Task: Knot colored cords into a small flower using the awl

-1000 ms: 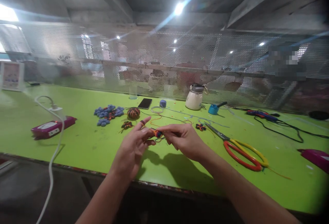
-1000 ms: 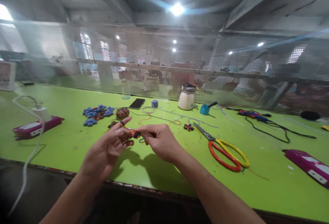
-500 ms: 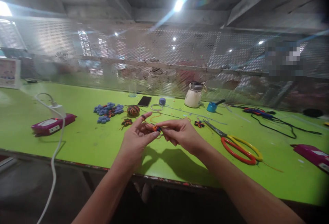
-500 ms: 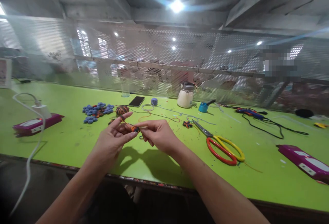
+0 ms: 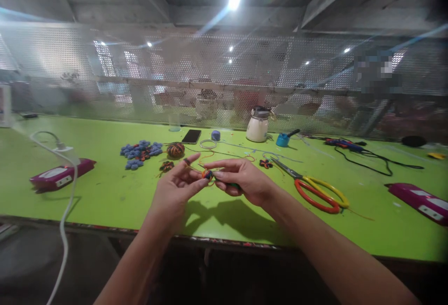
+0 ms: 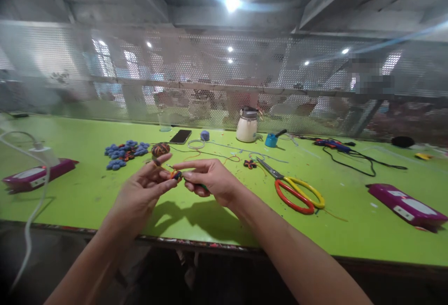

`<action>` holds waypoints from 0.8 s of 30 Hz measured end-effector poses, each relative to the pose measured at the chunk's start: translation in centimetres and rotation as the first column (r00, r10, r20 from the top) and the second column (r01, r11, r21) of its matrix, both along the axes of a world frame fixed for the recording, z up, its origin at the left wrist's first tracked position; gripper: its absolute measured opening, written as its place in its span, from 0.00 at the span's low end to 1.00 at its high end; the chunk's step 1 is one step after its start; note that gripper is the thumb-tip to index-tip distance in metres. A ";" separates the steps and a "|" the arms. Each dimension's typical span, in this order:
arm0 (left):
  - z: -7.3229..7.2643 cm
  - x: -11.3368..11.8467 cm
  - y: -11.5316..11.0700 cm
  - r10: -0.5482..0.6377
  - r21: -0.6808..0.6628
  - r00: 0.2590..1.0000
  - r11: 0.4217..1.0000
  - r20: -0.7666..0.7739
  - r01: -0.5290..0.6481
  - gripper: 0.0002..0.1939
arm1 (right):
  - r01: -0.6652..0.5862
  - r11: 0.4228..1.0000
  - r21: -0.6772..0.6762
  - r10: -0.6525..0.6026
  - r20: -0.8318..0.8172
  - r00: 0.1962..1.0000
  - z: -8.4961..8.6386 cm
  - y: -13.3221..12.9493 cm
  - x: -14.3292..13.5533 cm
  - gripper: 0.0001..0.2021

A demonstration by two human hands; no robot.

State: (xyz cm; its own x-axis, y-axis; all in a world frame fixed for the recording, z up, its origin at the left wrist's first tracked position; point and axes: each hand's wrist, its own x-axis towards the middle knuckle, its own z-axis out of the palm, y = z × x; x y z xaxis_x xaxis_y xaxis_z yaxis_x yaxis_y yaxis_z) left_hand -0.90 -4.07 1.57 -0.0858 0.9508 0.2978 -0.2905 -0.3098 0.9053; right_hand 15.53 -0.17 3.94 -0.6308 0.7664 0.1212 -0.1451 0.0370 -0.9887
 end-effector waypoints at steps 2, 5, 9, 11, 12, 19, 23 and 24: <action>-0.1 -0.1 0.1 -0.058 -0.053 0.996 0.997 0.075 0.062 0.27 | 0.004 1.000 -0.005 -0.004 0.001 1.000 0.2 -0.1 0.0 0.18; 0.0 -0.1 0.0 -0.096 -0.066 0.986 0.992 0.134 0.106 0.26 | 0.031 0.999 -0.007 -0.031 0.002 1.000 0.3 -0.1 0.1 0.16; 0.3 0.3 -0.4 -0.023 -0.005 0.996 1.000 0.089 0.023 0.29 | 0.057 0.998 0.002 -0.057 -0.017 0.998 0.2 0.0 0.1 0.16; 0.5 0.5 -0.6 0.034 0.036 0.998 0.999 0.054 -0.036 0.30 | 0.050 0.999 0.013 -0.050 -0.033 0.998 0.2 0.0 0.1 0.15; 0.7 0.7 -0.7 0.056 0.054 0.998 0.997 0.041 -0.059 0.31 | 0.045 0.999 0.020 -0.044 -0.042 0.998 0.2 0.1 0.1 0.15; 1.2 1.0 -1.5 0.101 0.081 0.995 0.992 0.001 -0.101 0.28 | 0.016 0.999 0.041 -0.013 -0.081 0.997 0.1 0.1 0.3 0.13; 1.2 0.9 -1.8 0.108 0.079 0.994 0.991 0.009 -0.108 0.26 | -0.004 0.999 0.050 0.008 -0.093 0.996 -0.1 0.1 0.3 0.13; 1.2 0.9 -1.9 0.109 0.084 0.994 0.990 0.008 -0.110 0.26 | -0.010 0.998 0.054 0.015 -0.095 0.995 -0.1 0.1 0.3 0.13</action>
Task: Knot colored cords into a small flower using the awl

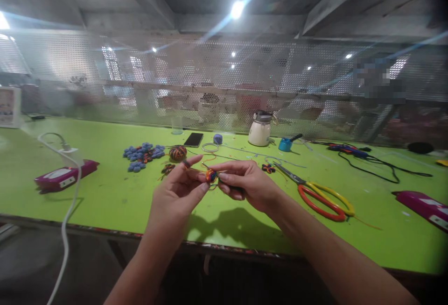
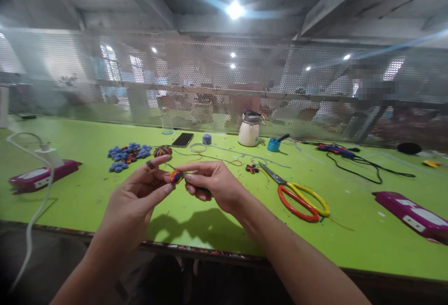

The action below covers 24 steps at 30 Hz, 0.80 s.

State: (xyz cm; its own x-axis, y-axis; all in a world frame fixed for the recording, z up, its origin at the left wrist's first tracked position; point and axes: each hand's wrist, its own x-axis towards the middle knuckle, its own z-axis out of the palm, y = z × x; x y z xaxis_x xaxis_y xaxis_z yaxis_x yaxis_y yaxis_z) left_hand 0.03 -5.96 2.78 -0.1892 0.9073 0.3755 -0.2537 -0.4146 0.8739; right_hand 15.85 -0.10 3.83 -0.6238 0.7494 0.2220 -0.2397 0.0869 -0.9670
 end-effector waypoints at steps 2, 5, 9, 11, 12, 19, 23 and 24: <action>0.0 0.0 -0.2 -0.006 0.012 1.000 1.000 -0.005 0.006 0.24 | -0.014 1.000 0.009 0.014 -0.007 1.000 -0.1 0.0 0.0 0.13; 0.2 0.2 -0.5 -0.025 0.028 1.000 0.999 0.013 0.024 0.23 | -0.033 0.999 0.027 0.034 -0.018 0.999 -0.1 -0.1 0.1 0.13; 0.2 0.5 -0.7 -0.037 0.009 0.998 0.999 0.052 0.037 0.23 | -0.041 0.998 0.056 0.042 -0.016 0.999 -0.1 0.0 0.1 0.12; 0.1 0.5 -0.6 -0.016 -0.005 0.997 1.000 0.070 0.016 0.23 | -0.039 0.997 0.065 0.040 -0.010 0.999 -0.1 -0.1 0.1 0.12; -0.1 0.6 -0.5 -0.001 -0.007 0.997 1.000 0.082 0.002 0.23 | -0.038 0.997 0.066 0.038 -0.007 0.999 -0.1 -0.1 0.0 0.12; -0.2 0.6 -0.5 0.040 0.006 0.994 0.999 0.105 -0.041 0.23 | -0.034 0.999 0.034 0.034 -0.015 0.999 0.1 -0.7 -0.3 0.12; 0.0 0.6 -0.8 0.096 0.047 0.994 0.994 0.058 -0.099 0.22 | -0.007 1.000 0.010 0.007 -0.018 1.000 0.0 -0.8 -0.6 0.13; 0.0 0.6 -0.7 0.098 0.048 0.994 0.994 0.058 -0.100 0.22 | -0.004 1.000 0.012 0.004 -0.017 1.000 0.0 -0.8 -0.6 0.13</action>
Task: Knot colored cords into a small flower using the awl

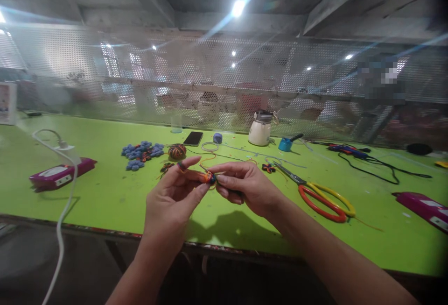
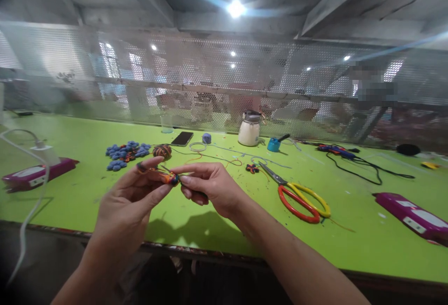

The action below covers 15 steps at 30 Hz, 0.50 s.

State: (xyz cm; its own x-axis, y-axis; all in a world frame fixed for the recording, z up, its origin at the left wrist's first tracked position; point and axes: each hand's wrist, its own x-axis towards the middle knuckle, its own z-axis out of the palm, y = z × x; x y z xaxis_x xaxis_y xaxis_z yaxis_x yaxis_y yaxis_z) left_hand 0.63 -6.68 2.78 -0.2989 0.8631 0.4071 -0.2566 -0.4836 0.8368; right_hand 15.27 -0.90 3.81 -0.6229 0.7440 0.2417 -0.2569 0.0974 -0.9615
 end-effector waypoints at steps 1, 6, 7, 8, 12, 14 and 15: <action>0.0 0.0 0.1 -0.008 -0.004 1.000 1.000 0.009 0.009 0.21 | 0.003 1.000 0.004 -0.003 0.003 1.000 0.0 0.0 0.0 0.13; -0.1 -0.5 0.7 -0.149 -0.100 0.982 0.982 0.114 0.160 0.22 | 0.039 0.999 0.022 -0.040 0.028 0.999 0.0 0.2 0.1 0.13; -0.1 -0.6 0.7 -0.178 -0.118 0.973 0.974 0.148 0.196 0.21 | 0.047 0.999 0.027 -0.048 0.033 0.998 0.0 0.2 0.1 0.13; 0.0 -0.7 0.7 -0.203 -0.135 0.962 0.964 0.183 0.229 0.21 | 0.055 0.998 0.035 -0.057 0.041 0.998 0.0 0.2 0.1 0.13; 0.5 -0.9 0.5 -0.224 -0.196 0.938 0.940 0.264 0.280 0.16 | 0.101 0.991 0.084 -0.109 0.094 0.990 0.1 0.0 -0.1 0.14; 0.5 -0.9 0.7 -0.184 -0.222 0.961 0.948 0.206 0.229 0.16 | 0.134 0.986 0.101 -0.145 0.112 0.983 0.1 0.0 -0.3 0.14; 0.4 -0.9 0.8 -0.161 -0.228 0.975 0.954 0.155 0.194 0.17 | 0.148 0.984 0.102 -0.160 0.118 0.980 0.0 -0.1 -0.4 0.15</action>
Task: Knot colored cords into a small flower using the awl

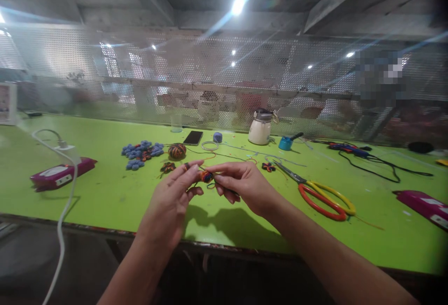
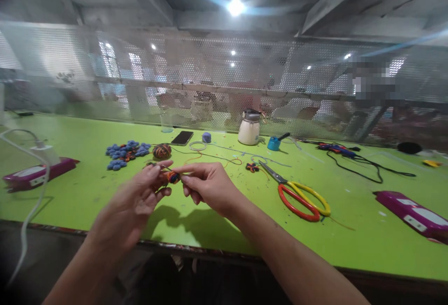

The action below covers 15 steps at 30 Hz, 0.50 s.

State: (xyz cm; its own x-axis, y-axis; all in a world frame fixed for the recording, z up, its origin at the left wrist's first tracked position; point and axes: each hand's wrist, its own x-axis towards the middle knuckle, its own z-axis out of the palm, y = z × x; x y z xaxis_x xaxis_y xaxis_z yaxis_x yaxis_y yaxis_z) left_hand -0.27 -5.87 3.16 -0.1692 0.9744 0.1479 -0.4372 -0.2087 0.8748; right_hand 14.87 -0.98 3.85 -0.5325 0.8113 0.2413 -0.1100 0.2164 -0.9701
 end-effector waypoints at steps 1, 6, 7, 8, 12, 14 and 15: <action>-0.1 0.0 0.2 0.021 0.011 0.999 1.000 -0.050 -0.020 0.17 | 0.012 1.000 -0.003 -0.012 0.001 1.000 0.0 0.0 -0.1 0.15; -1.0 0.2 0.9 0.051 0.062 0.997 0.997 -0.056 -0.047 0.21 | -0.033 0.994 -0.104 0.031 -0.025 0.999 -0.1 0.1 0.0 0.15; -1.0 0.2 0.9 0.049 0.059 0.999 0.997 -0.015 -0.048 0.21 | -0.052 0.989 -0.136 0.047 -0.038 0.998 -0.1 0.1 0.0 0.15; -1.0 0.3 0.9 0.044 0.051 0.998 0.998 0.034 -0.046 0.20 | -0.068 0.984 -0.166 0.060 -0.053 0.997 -0.1 0.1 0.1 0.15; -0.9 0.5 0.9 -0.018 -0.002 0.977 1.000 0.212 0.019 0.17 | -0.103 0.968 -0.227 0.082 -0.098 0.992 0.0 0.0 0.1 0.15; -1.0 0.5 1.0 -0.056 -0.017 0.958 0.998 0.280 0.064 0.16 | -0.109 0.965 -0.238 0.086 -0.102 0.991 0.1 0.0 0.0 0.14; -1.1 0.5 1.0 -0.071 -0.020 0.947 0.996 0.314 0.081 0.15 | -0.110 0.964 -0.242 0.087 -0.104 0.991 0.1 0.0 0.0 0.14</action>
State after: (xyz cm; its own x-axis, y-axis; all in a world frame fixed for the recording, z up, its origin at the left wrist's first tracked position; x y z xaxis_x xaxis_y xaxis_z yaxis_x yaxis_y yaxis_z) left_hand 0.24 -4.85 2.06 -0.1270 0.9896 0.0682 -0.7036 -0.1383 0.6969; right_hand 14.82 -1.03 3.96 -0.5976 0.7965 0.0918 -0.2095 -0.0446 -0.9768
